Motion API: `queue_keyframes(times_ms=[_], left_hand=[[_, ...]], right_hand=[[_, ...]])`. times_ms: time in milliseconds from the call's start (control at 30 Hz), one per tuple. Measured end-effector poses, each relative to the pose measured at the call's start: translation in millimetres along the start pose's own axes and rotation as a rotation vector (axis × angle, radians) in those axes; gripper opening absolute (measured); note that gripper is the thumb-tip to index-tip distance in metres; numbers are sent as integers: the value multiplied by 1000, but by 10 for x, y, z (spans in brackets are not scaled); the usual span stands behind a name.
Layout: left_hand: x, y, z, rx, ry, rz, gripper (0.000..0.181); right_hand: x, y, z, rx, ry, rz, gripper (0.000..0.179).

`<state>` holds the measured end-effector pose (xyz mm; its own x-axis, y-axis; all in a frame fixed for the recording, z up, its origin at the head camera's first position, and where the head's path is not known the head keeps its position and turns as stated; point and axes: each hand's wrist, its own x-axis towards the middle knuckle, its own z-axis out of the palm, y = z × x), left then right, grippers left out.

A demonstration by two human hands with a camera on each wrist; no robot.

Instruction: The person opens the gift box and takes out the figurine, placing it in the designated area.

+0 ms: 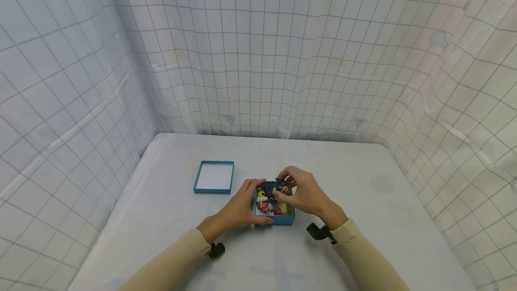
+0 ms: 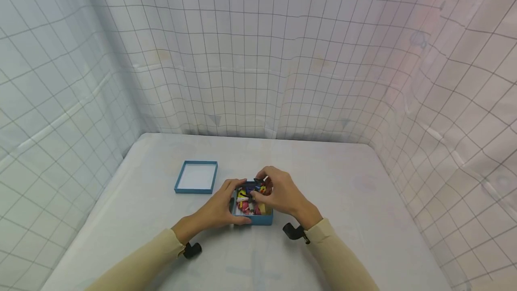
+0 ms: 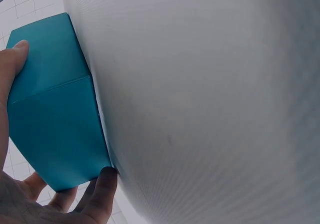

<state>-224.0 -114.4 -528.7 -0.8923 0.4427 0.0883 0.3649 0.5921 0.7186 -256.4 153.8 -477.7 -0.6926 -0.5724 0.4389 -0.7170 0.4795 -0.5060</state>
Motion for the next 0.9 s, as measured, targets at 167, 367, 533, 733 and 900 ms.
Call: queue_keyframes(times_ms=[167, 367, 533, 733, 900], left_hand=[[2, -7, 7, -2, -2, -10, 122], [3, -7, 10, -13, -7, -18, 123], [9, -3, 7, -6, -9, -20, 123], [9, 6, 2, -11, -8, -23, 124], [10, 0, 8, -6, -6, -25, 123]], right_hand=[[1, 3, -32, -1, 6, 12, 40], [-9, 28, -73, 4, 32, 20, 41], [-26, 42, -105, 2, 51, 37, 43], [-36, 47, -139, 11, 66, 57, 44], [-52, 52, -170, 8, 77, 72, 45]])
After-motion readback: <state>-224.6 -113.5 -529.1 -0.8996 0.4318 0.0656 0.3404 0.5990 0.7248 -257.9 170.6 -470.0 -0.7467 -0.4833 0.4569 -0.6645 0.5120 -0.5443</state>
